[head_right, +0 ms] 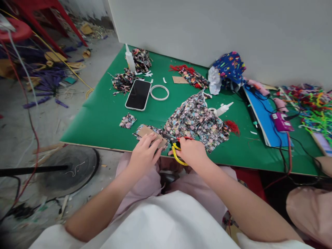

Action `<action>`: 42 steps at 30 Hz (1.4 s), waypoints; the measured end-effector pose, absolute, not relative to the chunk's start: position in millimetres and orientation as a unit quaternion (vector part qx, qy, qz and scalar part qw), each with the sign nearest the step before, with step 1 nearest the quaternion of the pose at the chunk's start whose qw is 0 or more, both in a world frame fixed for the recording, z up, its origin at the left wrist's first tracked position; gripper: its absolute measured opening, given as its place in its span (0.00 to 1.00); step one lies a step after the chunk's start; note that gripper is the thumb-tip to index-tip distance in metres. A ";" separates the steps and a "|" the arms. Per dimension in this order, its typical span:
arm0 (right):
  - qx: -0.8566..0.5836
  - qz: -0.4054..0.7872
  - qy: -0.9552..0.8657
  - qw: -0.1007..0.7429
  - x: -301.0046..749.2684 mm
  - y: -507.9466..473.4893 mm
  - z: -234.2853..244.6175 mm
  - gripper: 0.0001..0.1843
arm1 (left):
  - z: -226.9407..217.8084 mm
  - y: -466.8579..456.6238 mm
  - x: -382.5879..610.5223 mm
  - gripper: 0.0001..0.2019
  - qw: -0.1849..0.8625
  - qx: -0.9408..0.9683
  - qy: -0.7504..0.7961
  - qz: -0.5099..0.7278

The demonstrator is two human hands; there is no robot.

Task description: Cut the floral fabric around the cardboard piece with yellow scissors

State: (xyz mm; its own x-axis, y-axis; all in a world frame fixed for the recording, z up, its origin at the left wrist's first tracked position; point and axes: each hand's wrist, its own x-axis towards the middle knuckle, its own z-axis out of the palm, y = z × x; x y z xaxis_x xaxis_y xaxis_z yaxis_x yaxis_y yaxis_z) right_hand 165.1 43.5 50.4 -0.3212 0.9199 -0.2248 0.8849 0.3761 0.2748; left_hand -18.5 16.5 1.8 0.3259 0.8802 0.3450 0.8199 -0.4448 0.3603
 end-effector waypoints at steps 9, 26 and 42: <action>0.533 0.084 0.828 0.153 175.6 37.5 52.3 0.25 | 3.0 15.6 -18.3 0.14 0.061 0.810 0.525 0.254; 0.539 0.080 0.826 0.146 180.2 36.7 52.2 0.32 | 19.6 94.3 -24.1 0.10 0.126 0.855 0.475 0.166; 0.540 0.032 0.827 0.151 165.9 47.0 54.3 0.31 | 15.4 96.8 -27.0 0.12 0.162 0.843 0.470 0.206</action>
State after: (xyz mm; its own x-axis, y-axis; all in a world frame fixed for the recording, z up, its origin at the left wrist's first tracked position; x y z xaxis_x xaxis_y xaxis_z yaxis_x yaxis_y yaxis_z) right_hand 165.9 47.0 54.3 -0.3711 0.9031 -0.2162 0.8839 0.4149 0.2158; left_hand -27.0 96.8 15.4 0.4729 0.8595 0.1939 0.7261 -0.5048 0.4668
